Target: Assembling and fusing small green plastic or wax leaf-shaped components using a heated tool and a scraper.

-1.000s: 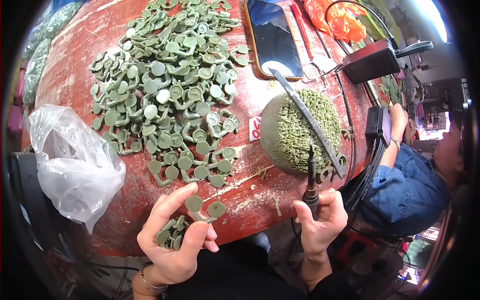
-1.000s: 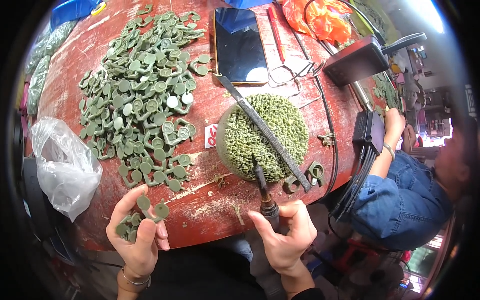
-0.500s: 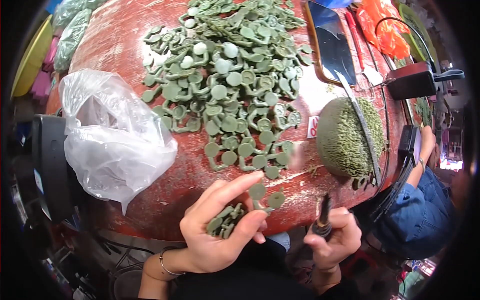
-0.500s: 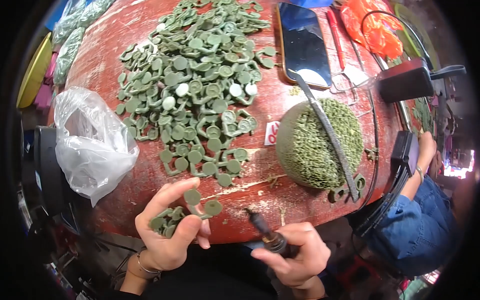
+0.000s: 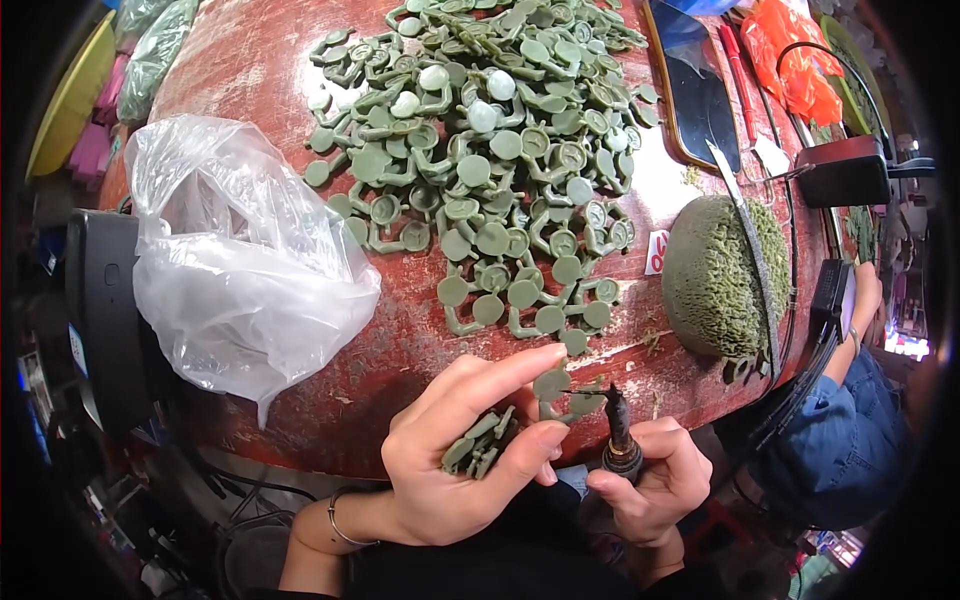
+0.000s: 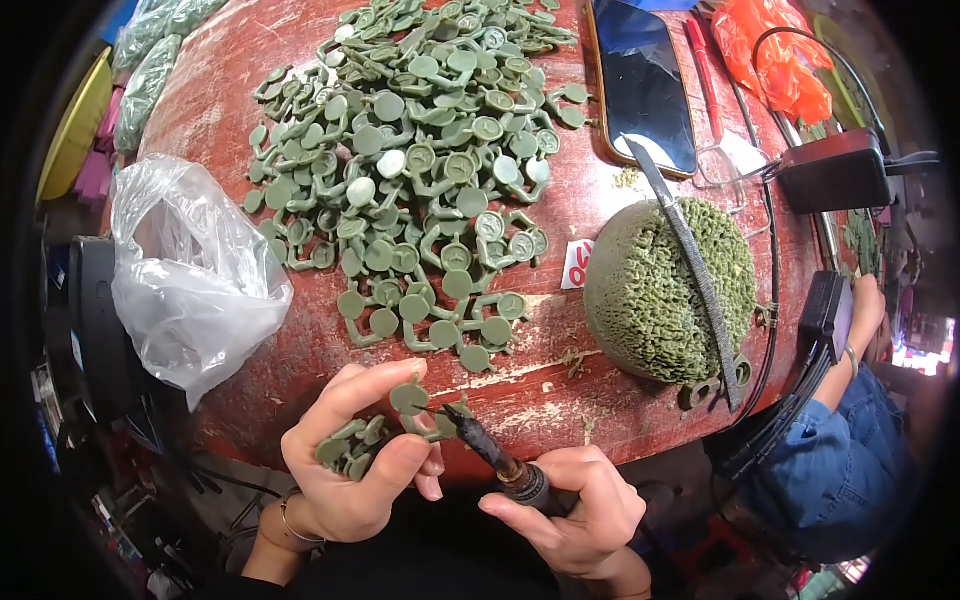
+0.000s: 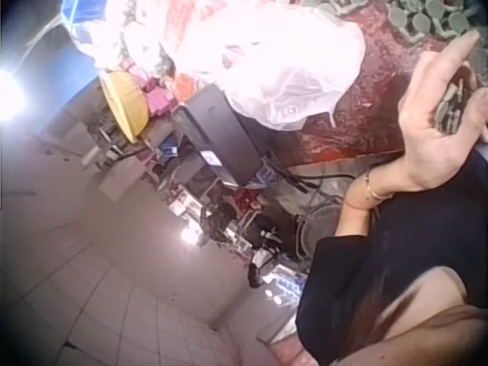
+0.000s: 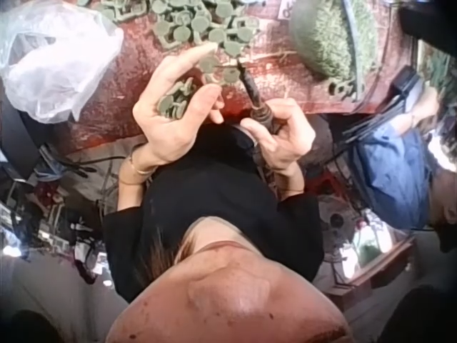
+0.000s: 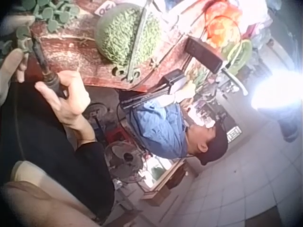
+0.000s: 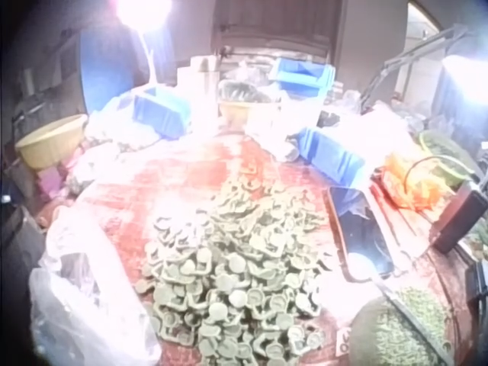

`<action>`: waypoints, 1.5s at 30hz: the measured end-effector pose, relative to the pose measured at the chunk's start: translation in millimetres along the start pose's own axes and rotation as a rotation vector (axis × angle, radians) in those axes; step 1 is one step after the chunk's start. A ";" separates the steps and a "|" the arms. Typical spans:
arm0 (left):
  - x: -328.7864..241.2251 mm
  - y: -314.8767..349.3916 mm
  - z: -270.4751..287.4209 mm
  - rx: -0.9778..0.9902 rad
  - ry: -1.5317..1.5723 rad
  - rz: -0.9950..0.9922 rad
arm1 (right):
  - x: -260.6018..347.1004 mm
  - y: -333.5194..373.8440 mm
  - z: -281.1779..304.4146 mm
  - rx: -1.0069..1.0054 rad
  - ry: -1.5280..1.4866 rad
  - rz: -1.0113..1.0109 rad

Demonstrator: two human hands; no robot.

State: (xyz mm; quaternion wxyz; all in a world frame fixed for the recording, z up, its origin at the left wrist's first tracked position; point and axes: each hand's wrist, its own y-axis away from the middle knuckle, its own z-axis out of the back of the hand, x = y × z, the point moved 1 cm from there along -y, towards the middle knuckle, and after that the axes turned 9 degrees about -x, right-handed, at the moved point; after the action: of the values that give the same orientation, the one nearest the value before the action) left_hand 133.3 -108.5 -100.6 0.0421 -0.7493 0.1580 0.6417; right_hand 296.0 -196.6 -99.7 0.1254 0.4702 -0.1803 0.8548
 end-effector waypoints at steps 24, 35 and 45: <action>-1.2 0.8 -3.3 -0.105 0.074 0.061 | 1.3 -3.8 -0.4 0.028 0.012 0.009; -1.5 0.8 -3.5 -0.095 0.093 0.071 | 1.8 -4.0 0.5 0.038 0.020 0.001; 0.2 -0.5 0.2 -0.041 0.049 0.034 | 1.1 -4.5 0.3 0.043 0.009 0.001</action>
State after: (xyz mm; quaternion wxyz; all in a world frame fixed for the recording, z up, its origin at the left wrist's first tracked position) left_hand 133.3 -108.0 -100.9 0.0120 -0.7626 0.1588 0.6270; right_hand 297.4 -192.6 -97.8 0.1156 0.4689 -0.1617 0.8606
